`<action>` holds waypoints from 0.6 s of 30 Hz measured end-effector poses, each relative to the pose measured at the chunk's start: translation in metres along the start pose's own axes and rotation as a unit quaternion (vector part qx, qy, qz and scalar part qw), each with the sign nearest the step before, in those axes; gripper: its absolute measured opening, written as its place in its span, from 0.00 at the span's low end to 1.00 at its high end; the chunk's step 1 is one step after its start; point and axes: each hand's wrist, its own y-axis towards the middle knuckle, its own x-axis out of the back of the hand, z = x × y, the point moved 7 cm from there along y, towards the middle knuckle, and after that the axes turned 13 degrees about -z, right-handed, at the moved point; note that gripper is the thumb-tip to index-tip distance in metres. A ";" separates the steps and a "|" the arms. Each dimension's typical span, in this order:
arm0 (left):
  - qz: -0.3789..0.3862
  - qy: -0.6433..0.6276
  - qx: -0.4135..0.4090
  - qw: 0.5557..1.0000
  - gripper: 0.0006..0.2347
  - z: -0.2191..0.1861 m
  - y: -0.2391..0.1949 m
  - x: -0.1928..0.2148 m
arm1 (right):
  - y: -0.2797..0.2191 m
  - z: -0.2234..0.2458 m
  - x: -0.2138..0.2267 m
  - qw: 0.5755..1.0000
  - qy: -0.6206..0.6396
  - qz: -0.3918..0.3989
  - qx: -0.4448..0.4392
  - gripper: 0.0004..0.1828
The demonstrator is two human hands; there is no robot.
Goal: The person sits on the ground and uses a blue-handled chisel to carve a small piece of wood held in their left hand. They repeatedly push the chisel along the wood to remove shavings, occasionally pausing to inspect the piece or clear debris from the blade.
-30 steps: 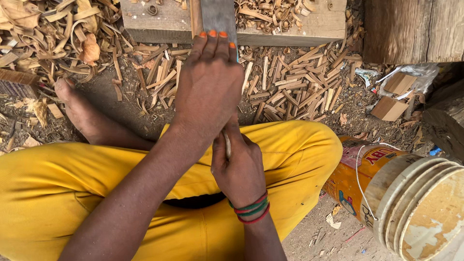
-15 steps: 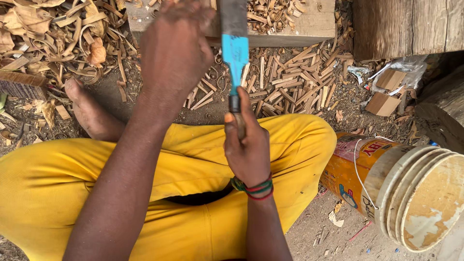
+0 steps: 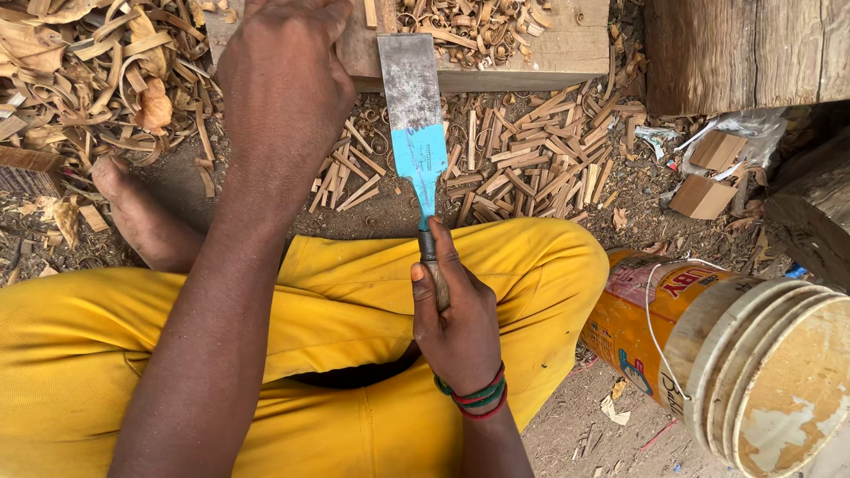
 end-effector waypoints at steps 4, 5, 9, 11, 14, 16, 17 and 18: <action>0.011 -0.027 0.004 1.000 0.20 -0.006 0.002 -0.001 | 0.002 0.002 -0.007 1.000 -0.002 0.010 -0.015 0.26; 0.010 -0.029 -0.012 0.999 0.19 -0.010 0.002 0.000 | 0.003 0.006 -0.008 1.000 0.008 0.007 0.006 0.26; 0.061 -0.019 -0.059 0.996 0.13 -0.031 -0.008 -0.009 | 0.008 0.011 -0.014 0.999 0.005 0.010 0.036 0.28; 0.093 0.011 -0.079 0.992 0.10 -0.042 -0.017 -0.015 | 0.012 0.014 -0.016 0.999 -0.008 0.017 0.046 0.28; 0.121 0.065 -0.105 0.985 0.09 -0.054 -0.023 -0.019 | 0.016 0.019 -0.018 0.998 -0.032 0.037 0.041 0.29; 0.147 0.086 -0.110 0.979 0.07 -0.055 -0.022 -0.024 | 0.020 0.022 -0.019 0.997 -0.048 0.042 0.037 0.30; 0.133 0.079 -0.108 0.982 0.08 -0.055 -0.018 -0.025 | 0.022 0.023 -0.020 0.997 -0.053 0.041 0.039 0.31; 0.120 0.071 -0.107 0.984 0.10 -0.054 -0.014 -0.025 | 0.024 0.025 -0.021 0.997 -0.057 0.041 0.040 0.31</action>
